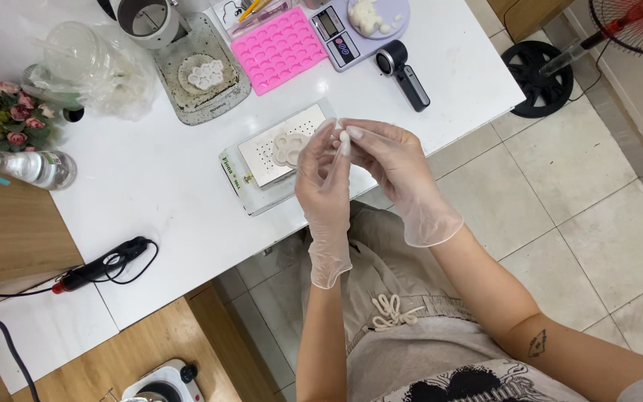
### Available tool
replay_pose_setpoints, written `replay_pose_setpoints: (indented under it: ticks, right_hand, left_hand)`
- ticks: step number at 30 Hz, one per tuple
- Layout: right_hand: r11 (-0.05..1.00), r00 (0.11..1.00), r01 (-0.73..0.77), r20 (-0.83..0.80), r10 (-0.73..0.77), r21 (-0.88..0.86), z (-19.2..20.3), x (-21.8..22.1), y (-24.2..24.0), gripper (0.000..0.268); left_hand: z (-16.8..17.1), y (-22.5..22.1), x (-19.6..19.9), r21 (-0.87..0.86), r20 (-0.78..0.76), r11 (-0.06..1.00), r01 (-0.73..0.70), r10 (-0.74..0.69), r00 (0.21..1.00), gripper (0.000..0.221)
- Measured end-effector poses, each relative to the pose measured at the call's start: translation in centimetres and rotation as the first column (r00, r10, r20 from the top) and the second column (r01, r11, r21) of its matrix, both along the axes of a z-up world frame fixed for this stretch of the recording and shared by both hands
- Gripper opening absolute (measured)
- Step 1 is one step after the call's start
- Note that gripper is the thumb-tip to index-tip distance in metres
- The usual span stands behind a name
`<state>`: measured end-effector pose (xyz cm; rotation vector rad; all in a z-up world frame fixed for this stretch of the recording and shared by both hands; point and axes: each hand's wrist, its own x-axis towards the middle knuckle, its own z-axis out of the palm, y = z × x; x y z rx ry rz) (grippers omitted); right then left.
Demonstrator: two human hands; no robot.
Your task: Preparing small wax decorative pieces by hand using a mold.
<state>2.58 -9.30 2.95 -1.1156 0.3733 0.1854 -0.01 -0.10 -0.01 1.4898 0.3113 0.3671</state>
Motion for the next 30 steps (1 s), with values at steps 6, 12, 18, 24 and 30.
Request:
replay_pose_setpoints:
  ticks: [6, 12, 18, 24, 30]
  right_hand:
    - [1.000, 1.000, 0.022, -0.006, -0.022, 0.003, 0.2, -0.2, 0.0, 0.026]
    - [0.993, 0.997, 0.079, 0.018, -0.078, -0.088, 1.6, -0.7, 0.6, 0.026]
    - [0.988, 0.995, 0.088, 0.048, -0.082, -0.129, 1.5, -0.9, 1.0, 0.023]
    - [0.982, 0.994, 0.093, 0.071, -0.082, -0.167, 1.0, -1.0, 1.1, 0.021]
    - [0.982, 0.993, 0.093, 0.084, -0.080, -0.166, 0.1, -1.1, 1.1, 0.021]
  left_hand:
    - [0.0, 0.2, -0.5, 0.011, 0.049, 0.999, 0.051, -0.052, 0.997, 0.031]
    - [0.4, -0.1, -0.3, 0.044, 0.109, 0.999, 0.032, -0.037, 0.993, 0.034]
    - [0.8, 0.0, -0.8, 0.090, 0.142, 0.996, -0.009, -0.004, 0.990, 0.032]
    - [1.1, 0.6, -1.0, 0.363, 0.242, 0.929, -0.070, -0.022, 0.970, 0.029]
    - [0.7, 1.1, -1.0, 0.413, 0.271, 0.907, -0.081, -0.037, 0.962, 0.028]
